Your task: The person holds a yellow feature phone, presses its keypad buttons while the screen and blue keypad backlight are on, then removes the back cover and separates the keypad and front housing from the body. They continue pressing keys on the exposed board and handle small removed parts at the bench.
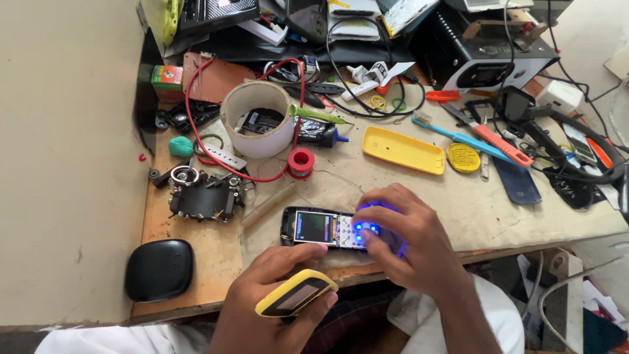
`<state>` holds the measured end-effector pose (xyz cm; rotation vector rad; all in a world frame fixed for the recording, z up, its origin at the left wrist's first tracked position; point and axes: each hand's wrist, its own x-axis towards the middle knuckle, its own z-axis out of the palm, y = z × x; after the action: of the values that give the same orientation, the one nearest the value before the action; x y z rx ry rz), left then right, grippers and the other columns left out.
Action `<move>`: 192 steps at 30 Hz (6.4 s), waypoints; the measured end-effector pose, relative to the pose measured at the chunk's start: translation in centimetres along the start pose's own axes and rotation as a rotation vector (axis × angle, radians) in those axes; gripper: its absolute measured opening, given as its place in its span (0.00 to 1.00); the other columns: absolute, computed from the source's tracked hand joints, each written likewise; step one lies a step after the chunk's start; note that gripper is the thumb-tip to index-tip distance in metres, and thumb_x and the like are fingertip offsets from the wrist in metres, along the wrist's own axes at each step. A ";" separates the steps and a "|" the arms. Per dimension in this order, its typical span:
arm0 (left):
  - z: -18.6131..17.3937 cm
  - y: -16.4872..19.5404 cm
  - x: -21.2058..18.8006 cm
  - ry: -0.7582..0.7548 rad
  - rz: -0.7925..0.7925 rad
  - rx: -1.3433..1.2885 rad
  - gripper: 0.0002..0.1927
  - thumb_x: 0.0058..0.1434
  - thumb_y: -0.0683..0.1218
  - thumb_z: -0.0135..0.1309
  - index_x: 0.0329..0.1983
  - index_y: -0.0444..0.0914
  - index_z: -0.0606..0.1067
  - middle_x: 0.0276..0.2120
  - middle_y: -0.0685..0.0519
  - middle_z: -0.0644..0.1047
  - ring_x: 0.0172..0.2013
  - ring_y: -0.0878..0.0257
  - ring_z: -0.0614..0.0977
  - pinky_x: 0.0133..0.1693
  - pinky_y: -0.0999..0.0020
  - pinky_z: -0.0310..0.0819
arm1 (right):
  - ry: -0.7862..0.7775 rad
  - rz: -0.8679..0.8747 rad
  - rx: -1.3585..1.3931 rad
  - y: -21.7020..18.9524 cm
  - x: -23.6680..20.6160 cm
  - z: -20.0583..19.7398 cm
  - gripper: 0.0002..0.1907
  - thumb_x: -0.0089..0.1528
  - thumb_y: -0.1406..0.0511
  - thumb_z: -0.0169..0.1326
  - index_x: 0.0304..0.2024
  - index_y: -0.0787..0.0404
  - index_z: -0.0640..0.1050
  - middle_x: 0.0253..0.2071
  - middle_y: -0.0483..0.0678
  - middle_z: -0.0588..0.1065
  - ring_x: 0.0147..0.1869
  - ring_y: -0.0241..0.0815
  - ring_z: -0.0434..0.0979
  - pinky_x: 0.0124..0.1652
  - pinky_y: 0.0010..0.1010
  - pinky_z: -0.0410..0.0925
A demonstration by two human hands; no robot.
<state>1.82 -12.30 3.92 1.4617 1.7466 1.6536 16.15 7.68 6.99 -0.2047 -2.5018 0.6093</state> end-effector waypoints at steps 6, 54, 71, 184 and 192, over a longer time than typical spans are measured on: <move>-0.3 -0.2 0.0 -0.011 0.079 0.022 0.09 0.53 0.43 0.69 0.35 0.35 0.82 0.50 0.48 0.83 0.51 0.54 0.84 0.52 0.62 0.78 | 0.189 0.202 0.178 1.2 -1.0 -0.4 0.09 0.58 0.73 0.51 0.38 0.65 0.81 0.45 0.51 0.80 0.47 0.40 0.82 0.48 0.27 0.73; -0.8 -0.2 0.3 -0.053 0.158 0.072 0.09 0.54 0.43 0.68 0.36 0.35 0.82 0.50 0.47 0.83 0.48 0.52 0.85 0.50 0.61 0.80 | 0.030 0.138 0.096 1.0 -0.8 0.0 0.08 0.59 0.71 0.53 0.40 0.64 0.79 0.46 0.51 0.79 0.49 0.48 0.81 0.48 0.35 0.73; -0.7 -0.4 0.3 -0.046 0.107 0.031 0.10 0.54 0.43 0.68 0.37 0.35 0.81 0.50 0.48 0.83 0.48 0.53 0.85 0.49 0.61 0.80 | -0.017 0.071 0.040 0.4 -0.3 0.5 0.09 0.62 0.67 0.55 0.43 0.62 0.82 0.47 0.52 0.78 0.52 0.50 0.77 0.51 0.39 0.70; -0.9 -0.3 0.2 -0.076 0.156 0.068 0.09 0.57 0.43 0.67 0.38 0.36 0.80 0.51 0.48 0.82 0.48 0.53 0.84 0.50 0.62 0.79 | -0.107 -0.048 0.150 2.3 0.1 -0.9 0.15 0.49 0.74 0.56 0.40 0.61 0.81 0.47 0.51 0.76 0.44 0.43 0.79 0.41 0.32 0.72; -0.8 -0.4 0.3 -0.070 0.155 0.069 0.09 0.57 0.44 0.67 0.37 0.36 0.80 0.50 0.49 0.82 0.47 0.53 0.84 0.49 0.62 0.80 | -0.059 -0.159 0.117 1.8 -0.4 -0.4 0.16 0.47 0.72 0.61 0.38 0.56 0.82 0.45 0.50 0.75 0.41 0.43 0.75 0.36 0.32 0.68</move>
<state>0.84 -12.39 3.93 1.7045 1.7059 1.6091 16.75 9.34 6.26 0.0568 -2.4992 0.7019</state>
